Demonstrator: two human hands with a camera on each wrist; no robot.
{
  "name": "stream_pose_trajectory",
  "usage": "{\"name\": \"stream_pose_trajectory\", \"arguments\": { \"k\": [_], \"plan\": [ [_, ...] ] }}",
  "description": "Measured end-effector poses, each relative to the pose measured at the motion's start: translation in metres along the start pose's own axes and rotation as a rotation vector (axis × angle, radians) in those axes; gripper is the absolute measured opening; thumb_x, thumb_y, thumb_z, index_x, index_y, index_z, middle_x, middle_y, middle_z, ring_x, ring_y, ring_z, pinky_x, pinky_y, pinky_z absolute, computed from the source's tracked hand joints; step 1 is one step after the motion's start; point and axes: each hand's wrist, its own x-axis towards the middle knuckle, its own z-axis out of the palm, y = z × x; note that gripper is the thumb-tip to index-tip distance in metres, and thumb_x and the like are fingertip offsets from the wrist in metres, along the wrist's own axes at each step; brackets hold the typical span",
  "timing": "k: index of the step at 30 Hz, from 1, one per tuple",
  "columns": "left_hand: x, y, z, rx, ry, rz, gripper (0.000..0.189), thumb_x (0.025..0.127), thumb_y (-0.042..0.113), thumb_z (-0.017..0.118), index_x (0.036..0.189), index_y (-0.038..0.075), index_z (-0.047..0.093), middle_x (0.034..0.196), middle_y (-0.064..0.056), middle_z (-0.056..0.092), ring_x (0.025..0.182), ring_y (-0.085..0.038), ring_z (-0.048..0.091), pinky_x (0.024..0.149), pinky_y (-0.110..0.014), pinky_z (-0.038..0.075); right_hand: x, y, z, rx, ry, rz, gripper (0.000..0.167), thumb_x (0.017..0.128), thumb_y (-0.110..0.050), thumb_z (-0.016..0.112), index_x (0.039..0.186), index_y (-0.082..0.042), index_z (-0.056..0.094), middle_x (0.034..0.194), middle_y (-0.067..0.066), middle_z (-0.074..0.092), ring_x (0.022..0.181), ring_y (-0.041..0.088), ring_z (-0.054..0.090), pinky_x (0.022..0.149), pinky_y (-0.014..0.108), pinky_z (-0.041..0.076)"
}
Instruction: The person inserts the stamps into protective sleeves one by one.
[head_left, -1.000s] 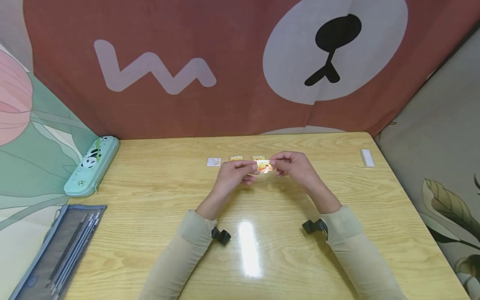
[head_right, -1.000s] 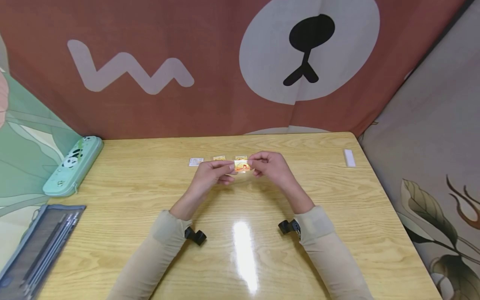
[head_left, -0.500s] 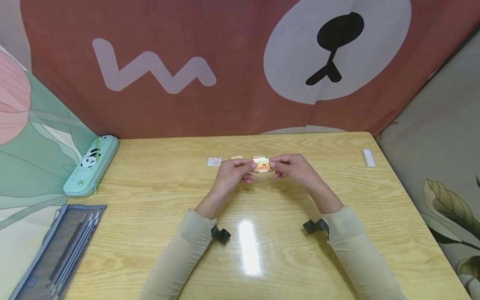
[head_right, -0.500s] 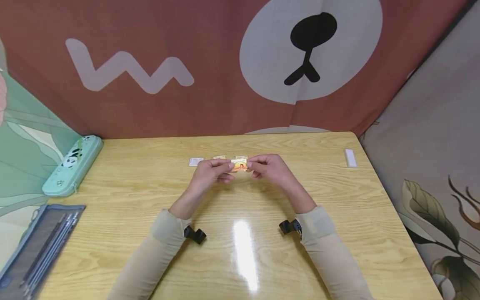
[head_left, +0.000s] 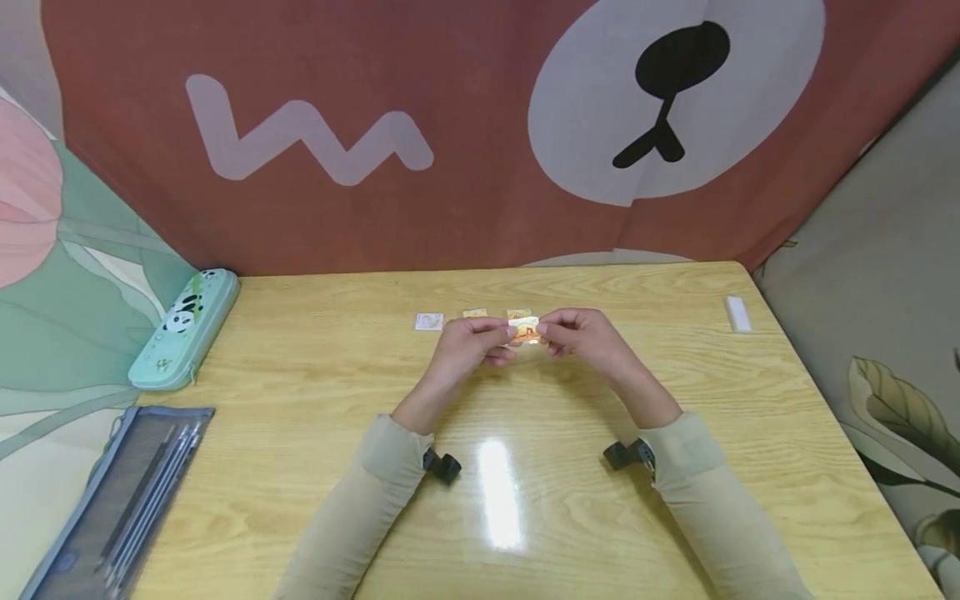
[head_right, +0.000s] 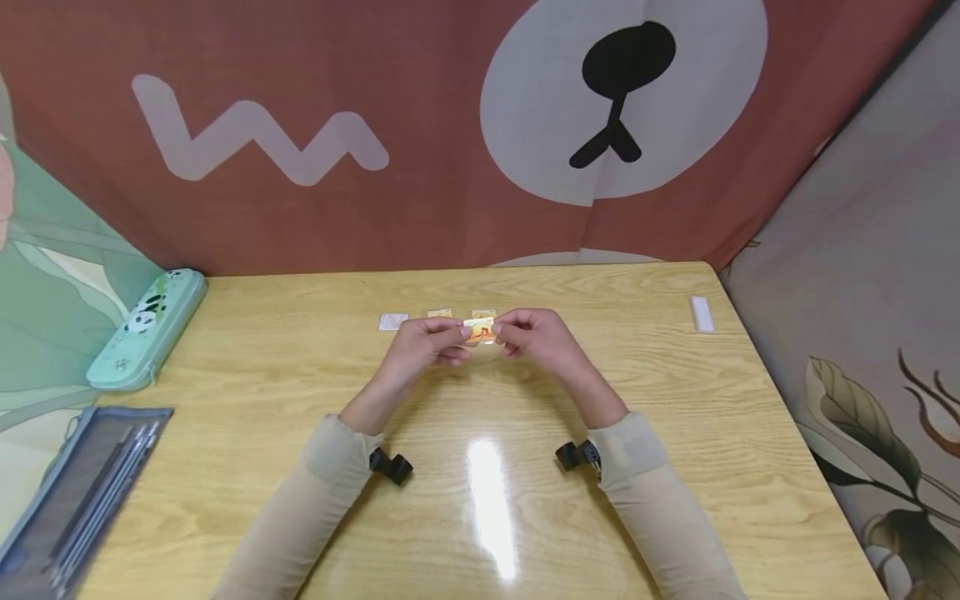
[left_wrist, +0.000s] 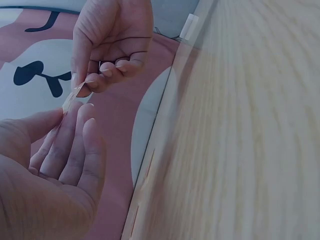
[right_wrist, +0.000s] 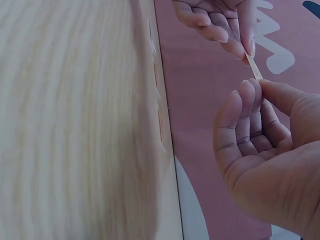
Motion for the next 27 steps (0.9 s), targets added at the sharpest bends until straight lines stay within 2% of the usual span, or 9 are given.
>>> {"name": "stream_pose_trajectory", "arguments": {
  "k": [4, 11, 16, 20, 23, 27],
  "plan": [
    [0.0035, -0.0020, 0.0019, 0.008, -0.020, 0.002, 0.025, 0.094, 0.013, 0.073, 0.112, -0.004, 0.073, 0.096, -0.015, 0.077, 0.068, -0.010, 0.074, 0.065, -0.025, 0.063, -0.0002, 0.0027, -0.0013, 0.010, 0.009, 0.008, 0.030, 0.101, -0.019, 0.064, 0.117, 0.006, 0.067, 0.087, 0.002, 0.067, 0.077, 0.014, 0.065, 0.075, 0.025, 0.061],
    [0.0059, -0.0035, 0.0041, 0.010, -0.028, 0.003, 0.023, 0.093, 0.011, 0.073, 0.110, -0.005, 0.074, 0.091, -0.012, 0.077, 0.067, -0.010, 0.074, 0.066, -0.027, 0.064, -0.0009, 0.0047, -0.0024, -0.020, -0.003, 0.021, 0.033, 0.102, -0.021, 0.062, 0.122, 0.005, 0.067, 0.100, 0.018, 0.070, 0.080, 0.015, 0.066, 0.081, 0.034, 0.063],
    [0.0067, -0.0034, 0.0045, 0.006, -0.035, -0.003, 0.021, 0.093, 0.013, 0.074, 0.105, -0.004, 0.074, 0.092, -0.018, 0.077, 0.067, -0.011, 0.074, 0.067, -0.028, 0.065, -0.0012, 0.0030, -0.0021, -0.037, 0.006, 0.012, 0.032, 0.101, -0.019, 0.064, 0.119, 0.006, 0.068, 0.094, 0.012, 0.070, 0.079, 0.014, 0.065, 0.079, 0.032, 0.063],
    [0.0075, -0.0012, 0.0026, 0.005, -0.036, -0.008, 0.020, 0.092, 0.014, 0.075, 0.103, -0.002, 0.075, 0.091, -0.014, 0.078, 0.074, -0.022, 0.077, 0.074, -0.036, 0.066, -0.0002, 0.0015, 0.0003, -0.027, 0.008, 0.005, 0.031, 0.099, -0.018, 0.065, 0.117, 0.007, 0.069, 0.090, 0.011, 0.069, 0.079, 0.015, 0.066, 0.081, 0.035, 0.063],
    [0.0082, 0.0002, 0.0032, 0.020, -0.051, -0.005, 0.020, 0.092, 0.016, 0.076, 0.102, -0.001, 0.076, 0.088, -0.008, 0.077, 0.077, -0.023, 0.077, 0.077, -0.038, 0.066, -0.0001, 0.0016, 0.0009, -0.018, 0.015, 0.002, 0.029, 0.099, -0.017, 0.065, 0.114, 0.007, 0.068, 0.091, 0.015, 0.069, 0.080, 0.019, 0.067, 0.082, 0.039, 0.064],
    [0.0088, -0.0004, 0.0068, 0.033, -0.059, 0.003, 0.019, 0.092, 0.016, 0.075, 0.099, -0.002, 0.076, 0.091, -0.012, 0.077, 0.074, -0.017, 0.077, 0.073, -0.033, 0.066, 0.0000, 0.0040, -0.0010, -0.022, 0.024, -0.001, 0.026, 0.099, -0.015, 0.064, 0.112, 0.008, 0.068, 0.087, 0.011, 0.068, 0.083, 0.025, 0.069, 0.083, 0.041, 0.064]
  ]
}}
